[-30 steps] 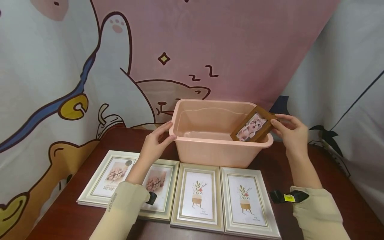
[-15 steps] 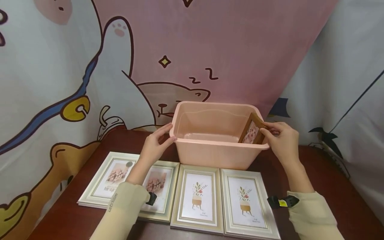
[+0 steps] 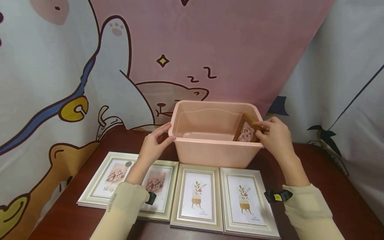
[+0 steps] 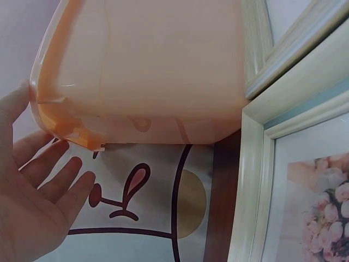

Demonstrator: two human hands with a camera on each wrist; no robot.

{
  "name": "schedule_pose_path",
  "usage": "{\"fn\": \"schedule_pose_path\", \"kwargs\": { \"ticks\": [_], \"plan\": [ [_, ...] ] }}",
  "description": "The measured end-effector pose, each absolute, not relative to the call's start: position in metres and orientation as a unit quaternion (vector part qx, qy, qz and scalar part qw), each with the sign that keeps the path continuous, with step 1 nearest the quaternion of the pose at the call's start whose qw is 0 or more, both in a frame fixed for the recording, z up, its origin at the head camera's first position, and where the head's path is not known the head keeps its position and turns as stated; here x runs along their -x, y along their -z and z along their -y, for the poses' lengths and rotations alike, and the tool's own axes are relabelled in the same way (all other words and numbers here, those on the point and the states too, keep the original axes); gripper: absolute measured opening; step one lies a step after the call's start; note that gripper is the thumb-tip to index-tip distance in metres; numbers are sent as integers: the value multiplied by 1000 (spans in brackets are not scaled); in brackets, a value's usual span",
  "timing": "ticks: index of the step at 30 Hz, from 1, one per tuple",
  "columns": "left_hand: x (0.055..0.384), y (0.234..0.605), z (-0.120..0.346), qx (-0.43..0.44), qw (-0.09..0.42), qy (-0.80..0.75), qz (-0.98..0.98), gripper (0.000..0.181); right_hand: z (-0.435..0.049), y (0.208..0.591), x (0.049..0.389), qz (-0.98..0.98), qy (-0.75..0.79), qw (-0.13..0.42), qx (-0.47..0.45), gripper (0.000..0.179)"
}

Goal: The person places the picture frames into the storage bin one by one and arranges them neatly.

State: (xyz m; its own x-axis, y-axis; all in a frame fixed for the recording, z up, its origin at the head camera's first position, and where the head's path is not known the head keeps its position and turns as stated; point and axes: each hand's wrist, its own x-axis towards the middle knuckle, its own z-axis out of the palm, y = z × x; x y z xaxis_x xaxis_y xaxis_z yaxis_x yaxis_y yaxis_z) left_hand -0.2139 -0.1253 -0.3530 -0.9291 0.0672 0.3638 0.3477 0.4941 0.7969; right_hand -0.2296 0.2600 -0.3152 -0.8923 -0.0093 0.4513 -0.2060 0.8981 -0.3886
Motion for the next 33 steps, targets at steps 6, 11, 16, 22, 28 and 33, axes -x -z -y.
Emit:
{"fn": "schedule_pose_path", "kwargs": {
  "ticks": [6, 11, 16, 22, 28, 33],
  "plan": [
    [212, 356, 127, 124, 136, 475, 860, 57, -254, 315, 229, 966, -181, 181, -42, 30],
    [210, 358, 128, 124, 135, 467, 865, 55, -253, 317, 228, 971, -162, 169, -48, 25],
    [214, 356, 126, 128, 144, 472, 860, 55, -258, 314, 226, 965, -185, 179, -44, 18],
    [213, 357, 129, 126, 156, 480, 854, 54, -259, 318, 227, 949, -249, 189, -40, 23],
    [213, 359, 130, 129, 142, 496, 847, 53, -271, 334, 222, 909, -350, 222, -42, 29],
    [221, 355, 126, 151, 144, 515, 831, 52, -289, 340, 213, 878, -426, 217, -28, 41]
  ]
}}
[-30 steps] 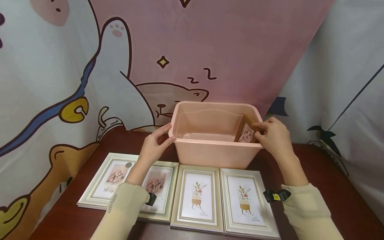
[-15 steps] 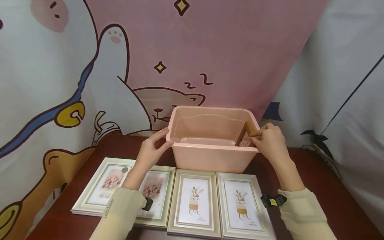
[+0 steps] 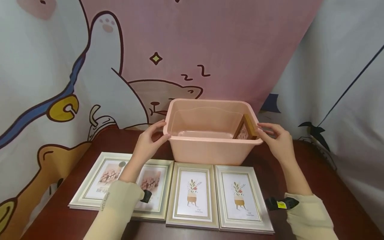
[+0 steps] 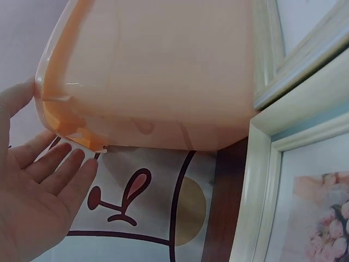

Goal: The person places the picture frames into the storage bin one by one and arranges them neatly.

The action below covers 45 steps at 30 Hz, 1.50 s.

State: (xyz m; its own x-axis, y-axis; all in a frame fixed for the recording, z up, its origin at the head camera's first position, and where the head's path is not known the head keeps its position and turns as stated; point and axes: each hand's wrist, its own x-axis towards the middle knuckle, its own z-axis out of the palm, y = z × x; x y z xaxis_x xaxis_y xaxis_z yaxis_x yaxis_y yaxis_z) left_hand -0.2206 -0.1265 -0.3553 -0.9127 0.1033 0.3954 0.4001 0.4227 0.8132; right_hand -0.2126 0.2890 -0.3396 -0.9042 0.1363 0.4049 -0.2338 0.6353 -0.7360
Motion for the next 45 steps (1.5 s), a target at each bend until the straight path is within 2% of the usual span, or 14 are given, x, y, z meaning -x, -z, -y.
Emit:
{"fn": "schedule_pose_path", "kwargs": {
  "ticks": [7, 15, 24, 31, 35, 40, 45],
  "plan": [
    [226, 348, 125, 147, 139, 513, 834, 52, -313, 361, 197, 830, -537, 148, 19, 57],
    [225, 354, 127, 125, 132, 525, 832, 55, -330, 403, 190, 833, -551, 7, 50, 70],
    [230, 355, 123, 136, 133, 545, 817, 54, -337, 418, 198, 809, -573, -125, 49, 78],
    [226, 353, 123, 129, 130, 555, 811, 54, -339, 429, 200, 787, -578, -216, 31, 72],
    [224, 355, 123, 126, 128, 554, 813, 54, -334, 432, 199, 816, -529, -234, 3, 69],
    [224, 358, 124, 124, 127, 554, 813, 54, -321, 432, 197, 868, -454, -200, -31, 62],
    [223, 359, 120, 133, 118, 567, 804, 54, -320, 427, 193, 877, -443, -183, -38, 50]
  ]
}}
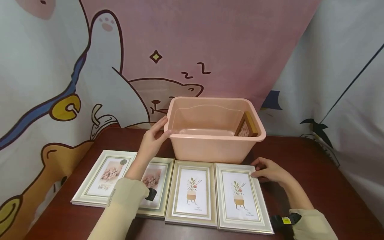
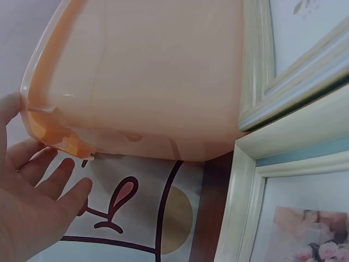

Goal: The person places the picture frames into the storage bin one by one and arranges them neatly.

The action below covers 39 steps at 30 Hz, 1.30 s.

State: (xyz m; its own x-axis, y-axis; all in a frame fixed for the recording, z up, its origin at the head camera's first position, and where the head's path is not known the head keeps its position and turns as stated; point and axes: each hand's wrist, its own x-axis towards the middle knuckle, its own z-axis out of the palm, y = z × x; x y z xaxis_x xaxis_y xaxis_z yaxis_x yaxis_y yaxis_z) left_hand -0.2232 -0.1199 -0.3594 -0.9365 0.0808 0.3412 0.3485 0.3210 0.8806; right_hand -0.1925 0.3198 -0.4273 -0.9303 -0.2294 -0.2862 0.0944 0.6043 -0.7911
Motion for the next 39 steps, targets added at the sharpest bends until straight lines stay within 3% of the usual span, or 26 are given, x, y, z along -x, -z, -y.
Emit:
{"fn": "schedule_pose_path", "kwargs": {
  "ticks": [8, 13, 24, 39],
  "plan": [
    [222, 359, 127, 130, 119, 558, 811, 54, -335, 414, 187, -828, 518, 207, 57, 41],
    [223, 358, 128, 131, 115, 557, 812, 54, -351, 406, 177, -800, 560, 205, 65, 24],
    [226, 358, 120, 134, 114, 557, 812, 54, -363, 387, 155, -801, 580, 119, 86, 16],
    [225, 360, 119, 136, 127, 555, 811, 54, -365, 354, 145, -827, 546, 33, 130, 21]
  ]
}}
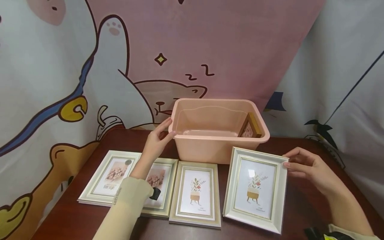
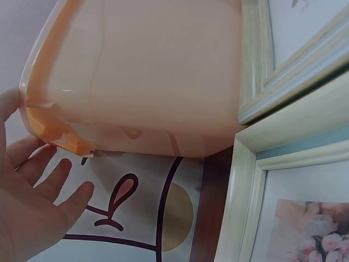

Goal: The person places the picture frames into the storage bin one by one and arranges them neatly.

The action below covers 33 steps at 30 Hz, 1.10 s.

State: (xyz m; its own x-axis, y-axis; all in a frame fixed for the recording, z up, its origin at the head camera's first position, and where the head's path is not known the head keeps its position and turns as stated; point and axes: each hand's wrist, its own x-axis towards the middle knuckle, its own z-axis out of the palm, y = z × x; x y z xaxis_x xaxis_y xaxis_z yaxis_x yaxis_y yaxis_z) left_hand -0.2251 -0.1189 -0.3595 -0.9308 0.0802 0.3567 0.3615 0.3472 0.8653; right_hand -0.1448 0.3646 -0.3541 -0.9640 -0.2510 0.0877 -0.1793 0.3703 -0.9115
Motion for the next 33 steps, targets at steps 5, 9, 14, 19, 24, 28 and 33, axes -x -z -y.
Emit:
{"fn": "schedule_pose_path", "kwargs": {
  "ticks": [5, 9, 14, 19, 24, 28, 33],
  "plan": [
    [226, 362, 119, 139, 130, 552, 812, 53, -368, 344, 144, -805, 573, 15, 154, 27],
    [227, 361, 118, 147, 136, 541, 817, 54, -371, 335, 144, -786, 597, -3, 160, 31],
    [228, 360, 118, 147, 136, 536, 820, 54, -367, 323, 147, -756, 629, -27, 180, 35],
    [230, 360, 119, 143, 137, 541, 817, 54, -365, 315, 153, -708, 665, -28, 235, 40],
    [232, 360, 119, 144, 134, 542, 817, 55, -362, 306, 159, -665, 695, -30, 271, 43],
    [231, 359, 119, 147, 138, 543, 815, 54, -354, 299, 163, -666, 701, -48, 250, 41],
    [231, 361, 121, 148, 144, 547, 811, 53, -343, 292, 170, -655, 713, -56, 242, 39]
  ]
}}
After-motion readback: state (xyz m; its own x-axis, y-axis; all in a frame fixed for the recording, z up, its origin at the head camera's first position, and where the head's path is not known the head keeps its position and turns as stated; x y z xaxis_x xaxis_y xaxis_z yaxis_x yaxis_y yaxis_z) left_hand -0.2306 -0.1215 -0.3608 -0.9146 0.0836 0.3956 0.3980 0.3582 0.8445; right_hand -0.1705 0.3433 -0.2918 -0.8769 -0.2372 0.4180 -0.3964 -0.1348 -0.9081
